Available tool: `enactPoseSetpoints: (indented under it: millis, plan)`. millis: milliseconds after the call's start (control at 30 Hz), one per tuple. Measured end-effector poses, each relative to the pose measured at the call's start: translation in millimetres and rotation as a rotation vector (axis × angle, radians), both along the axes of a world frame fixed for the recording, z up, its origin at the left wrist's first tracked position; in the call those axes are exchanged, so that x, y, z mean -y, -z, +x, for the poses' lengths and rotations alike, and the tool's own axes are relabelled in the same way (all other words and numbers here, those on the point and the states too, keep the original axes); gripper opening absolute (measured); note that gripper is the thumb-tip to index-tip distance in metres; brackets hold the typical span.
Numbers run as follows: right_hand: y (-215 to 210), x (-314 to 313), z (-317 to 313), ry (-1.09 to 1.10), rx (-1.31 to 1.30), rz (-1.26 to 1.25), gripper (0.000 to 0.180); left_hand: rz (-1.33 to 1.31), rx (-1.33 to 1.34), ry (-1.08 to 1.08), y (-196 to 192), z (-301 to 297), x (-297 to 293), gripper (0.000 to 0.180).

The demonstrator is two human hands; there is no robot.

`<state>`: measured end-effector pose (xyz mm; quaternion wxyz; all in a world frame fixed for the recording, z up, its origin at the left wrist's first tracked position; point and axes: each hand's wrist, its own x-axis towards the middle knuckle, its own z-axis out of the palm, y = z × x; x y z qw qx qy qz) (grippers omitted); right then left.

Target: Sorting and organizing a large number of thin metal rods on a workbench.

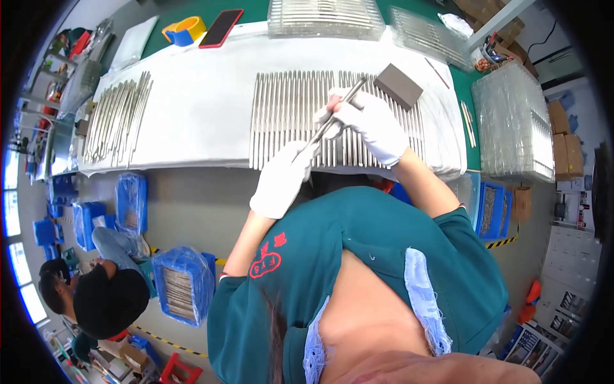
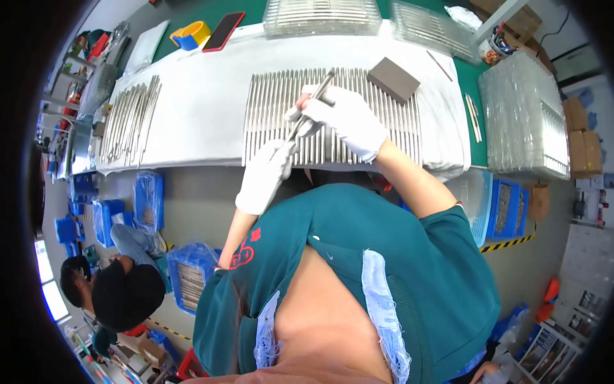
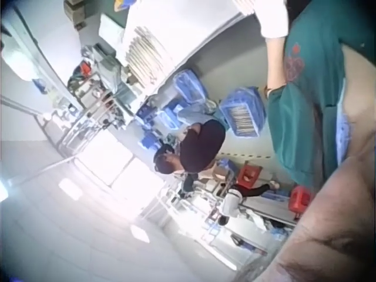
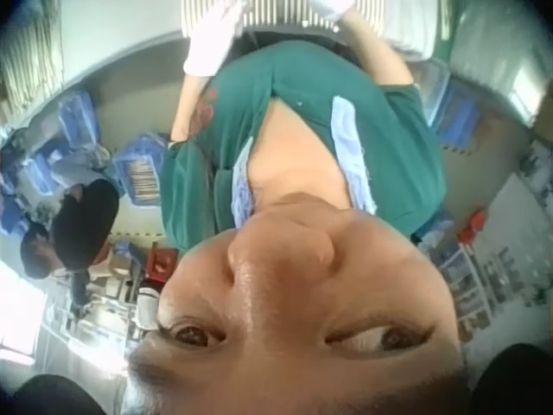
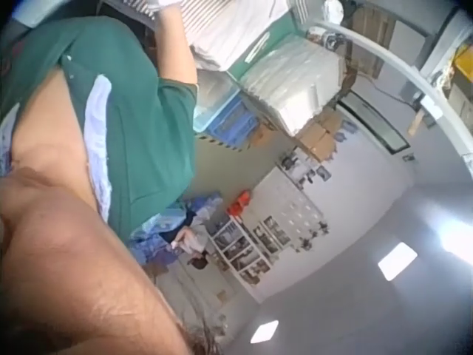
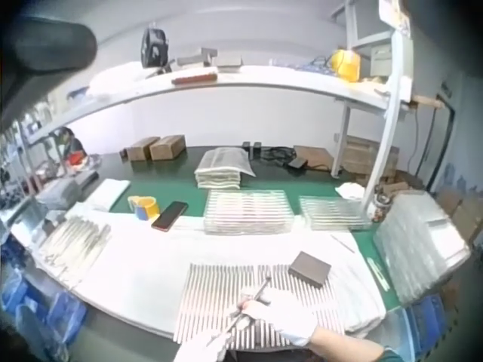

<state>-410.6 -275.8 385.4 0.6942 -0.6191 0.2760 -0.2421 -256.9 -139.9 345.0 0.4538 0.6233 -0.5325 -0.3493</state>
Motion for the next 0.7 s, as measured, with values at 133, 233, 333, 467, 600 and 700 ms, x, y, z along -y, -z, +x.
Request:
enactPoseSetpoints:
  millis: [133, 233, 333, 467, 600, 700]
  plan:
    - [2, 17, 1, -0.192, -0.099, -0.236, 0.055, 0.311, -0.441, -0.165, -9, 19, -11, 0.018]
    - [-1, 61, -25, 0.050, -0.613, -1.337, 0.070, 0.290, -0.310, -0.442, -12, 36, -18, 0.020]
    - [22, 105, -69, 0.152, -0.766, -1.311, 0.078, 0.230, -0.195, -0.623, 24, 69, -32, 0.027]
    - [33, 108, -92, 0.054, -1.169, -1.085, 0.078, 0.351, -0.240, -0.707, 44, 87, -47, 0.033]
    - [13, 105, -71, 0.129, -1.103, -1.040, 0.069, 0.383, -0.323, -0.730, 69, 83, -52, 0.032]
    - [-1, 89, -34, 0.094, -0.806, -1.076, 0.065, 0.406, -0.361, -0.716, 72, 80, -47, 0.032]
